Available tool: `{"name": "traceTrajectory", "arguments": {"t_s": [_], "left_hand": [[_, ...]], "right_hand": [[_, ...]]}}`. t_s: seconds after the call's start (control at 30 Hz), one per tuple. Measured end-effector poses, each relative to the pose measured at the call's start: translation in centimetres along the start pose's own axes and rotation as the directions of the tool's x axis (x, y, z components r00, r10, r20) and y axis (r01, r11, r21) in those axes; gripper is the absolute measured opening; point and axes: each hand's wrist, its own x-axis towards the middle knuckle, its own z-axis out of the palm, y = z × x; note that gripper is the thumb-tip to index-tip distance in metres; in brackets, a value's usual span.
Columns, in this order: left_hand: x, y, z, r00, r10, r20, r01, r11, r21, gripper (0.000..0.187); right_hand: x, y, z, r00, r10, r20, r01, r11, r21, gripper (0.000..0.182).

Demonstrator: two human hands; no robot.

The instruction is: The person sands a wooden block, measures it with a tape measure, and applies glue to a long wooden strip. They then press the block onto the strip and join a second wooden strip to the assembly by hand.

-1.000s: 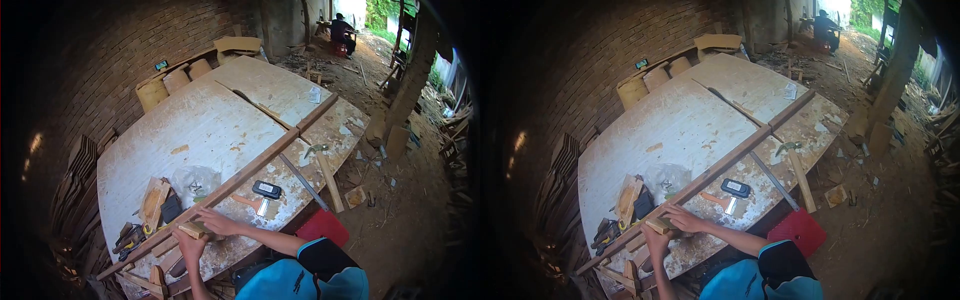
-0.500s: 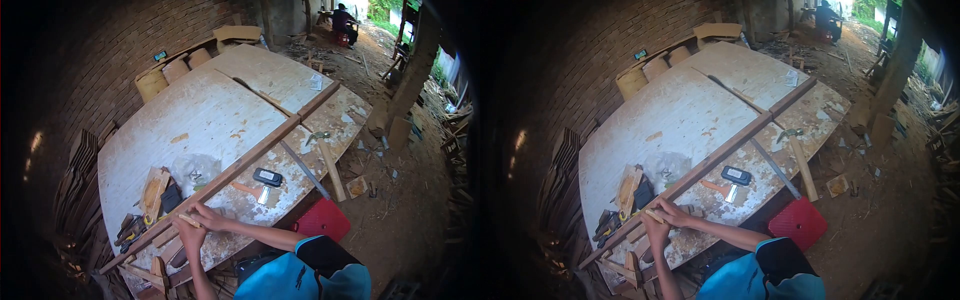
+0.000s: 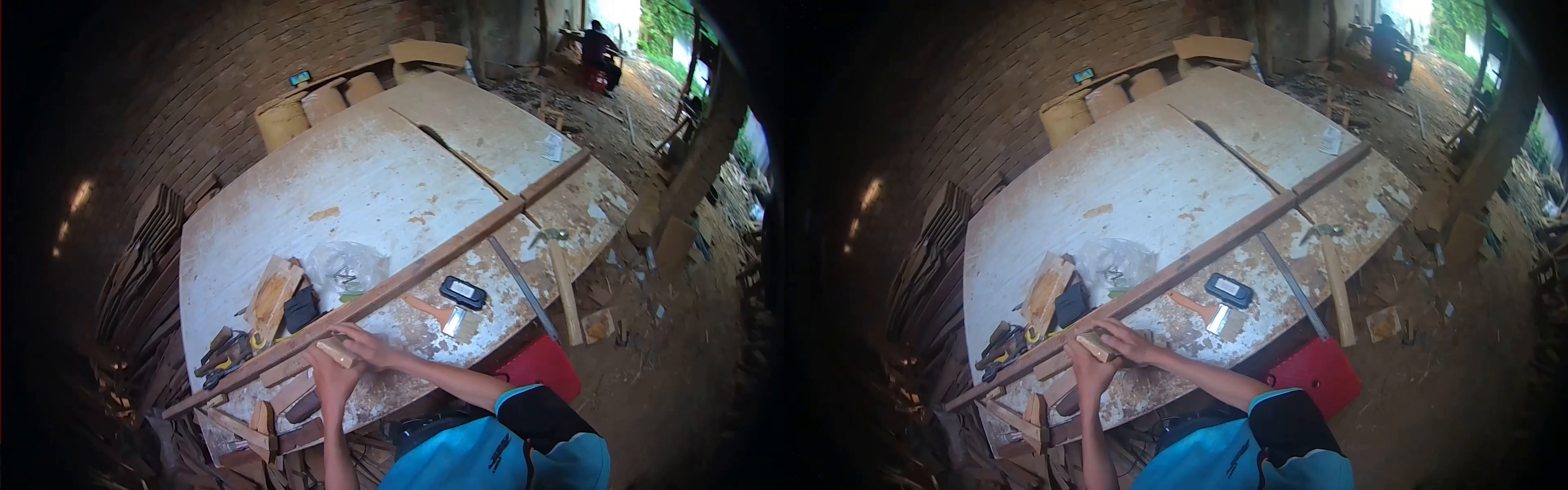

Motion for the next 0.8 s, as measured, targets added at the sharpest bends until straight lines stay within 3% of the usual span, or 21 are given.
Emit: {"name": "traceTrajectory", "arguments": {"t_s": [0.1, 0.2, 0.23, 0.33, 0.4, 0.43, 0.47, 0.5, 0.6, 0.73, 0.77, 0.8], "left_hand": [[1.1, -2.0, 1.0, 0.999, 0.047, -0.015, -0.047, 0.999, -0.024, 0.081], [0.7, -2.3, 0.9, 0.997, 0.081, -0.019, -0.083, 0.993, -0.085, 0.08], [0.7, -1.8, 0.6, 0.997, 0.076, -0.004, -0.076, 0.995, -0.065, 0.078], [1.5, -1.9, 0.8, 0.998, 0.066, -0.005, -0.066, 0.997, -0.047, 0.075], [2.0, -2.9, 1.5, 0.995, 0.098, -0.019, -0.099, 0.994, -0.038, 0.076], [1.8, -2.4, 1.2, 1.0, 0.012, -0.003, -0.012, 0.979, -0.203, 0.076], [1.6, -2.5, 1.1, 1.0, 0.019, 0.011, -0.017, 0.984, -0.176, 0.075], [1.6, -2.7, 0.9, 0.999, 0.033, 0.021, -0.029, 0.989, -0.147, 0.074], [2.0, -3.5, 0.8, 0.998, 0.065, 0.016, -0.061, 0.985, -0.164, 0.075], [1.4, -3.6, 0.3, 0.999, 0.008, 0.038, 0.009, 0.909, -0.417, 0.079], [1.1, -5.7, 1.8, 0.999, -0.005, -0.038, -0.012, 0.902, -0.432, 0.082], [0.3, -6.6, 2.4, 0.995, -0.006, -0.098, -0.037, 0.905, -0.423, 0.081]], "right_hand": [[0.4, -4.1, 0.0, 0.993, -0.113, 0.041, 0.114, 0.993, -0.028, 0.054], [0.1, -2.9, 0.1, 0.977, -0.212, 0.007, 0.212, 0.975, -0.069, 0.054], [0.0, -1.7, -0.1, 0.995, -0.087, -0.041, 0.084, 0.995, -0.057, 0.055], [0.3, -0.9, 0.6, 0.992, -0.022, -0.123, 0.022, 1.0, -0.003, 0.057], [0.4, -2.7, 0.7, 0.972, -0.197, -0.124, 0.183, 0.976, -0.119, 0.054], [0.2, -3.3, 0.5, 0.96, -0.254, -0.118, 0.23, 0.955, -0.188, 0.051], [0.0, -3.6, 0.4, 0.943, -0.313, -0.11, 0.277, 0.927, -0.254, 0.048], [-0.4, -1.5, 0.1, 0.969, -0.204, -0.142, 0.158, 0.946, -0.281, 0.047], [-0.7, -0.4, -0.9, 0.993, -0.057, -0.107, 0.03, 0.969, -0.244, 0.047], [-0.6, 1.6, -0.2, 0.965, 0.035, -0.258, -0.066, 0.991, -0.112, 0.041], [-0.3, 2.1, -0.3, 0.959, 0.033, -0.281, -0.075, 0.987, -0.139, 0.038], [0.3, 2.1, -0.1, 0.935, -0.07, -0.349, -0.008, 0.976, -0.216, 0.036]]}}
